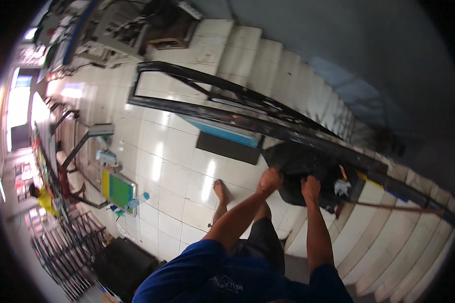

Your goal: The person cleans a large black printing mat on a workbench using a squeegee and a rag. They also handle a white bucket, moving it to a shelf on a staircase and returning it to the workspace.

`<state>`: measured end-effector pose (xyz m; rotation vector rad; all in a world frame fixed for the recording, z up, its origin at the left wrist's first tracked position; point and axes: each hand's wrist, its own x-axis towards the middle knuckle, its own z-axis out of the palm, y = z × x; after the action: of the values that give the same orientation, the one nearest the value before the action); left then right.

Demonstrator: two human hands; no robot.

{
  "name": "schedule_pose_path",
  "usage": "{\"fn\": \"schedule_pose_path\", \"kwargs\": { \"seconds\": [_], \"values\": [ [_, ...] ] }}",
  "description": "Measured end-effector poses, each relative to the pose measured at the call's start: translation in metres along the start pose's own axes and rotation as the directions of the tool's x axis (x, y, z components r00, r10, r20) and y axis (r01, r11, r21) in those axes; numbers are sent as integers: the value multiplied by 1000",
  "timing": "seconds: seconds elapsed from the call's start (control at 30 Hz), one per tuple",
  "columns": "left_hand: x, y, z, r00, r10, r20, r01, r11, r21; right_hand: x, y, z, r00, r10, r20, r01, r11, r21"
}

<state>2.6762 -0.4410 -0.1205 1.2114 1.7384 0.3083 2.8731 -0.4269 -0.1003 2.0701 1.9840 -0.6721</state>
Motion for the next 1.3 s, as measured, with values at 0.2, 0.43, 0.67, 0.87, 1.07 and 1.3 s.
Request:
{"fn": "schedule_pose_path", "kwargs": {
  "seconds": [0.2,0.43,0.67,0.87,1.07,1.3],
  "values": [
    [-12,25,-27,998,56,24,-57,997,46,40,26,121,984,108,142,-111,994,13],
    [-24,-14,-10,978,163,129,-162,987,-17,40,-40,85,905,389,172,-378,921,-94],
    [-140,-168,-115,984,103,144,-23,883,-469,8,-23,59,905,401,141,-401,916,-23],
    [-325,-467,-300,864,-467,-191,442,883,-158,-56,-20,59,916,359,-177,-343,932,114],
    [-517,-609,-455,306,-862,-404,232,479,-846,-169,-238,35,852,339,400,-432,886,168],
    [-572,-676,-465,301,-951,63,522,109,-846,-132,-493,62,661,205,722,-241,969,-54]
  ]
}}
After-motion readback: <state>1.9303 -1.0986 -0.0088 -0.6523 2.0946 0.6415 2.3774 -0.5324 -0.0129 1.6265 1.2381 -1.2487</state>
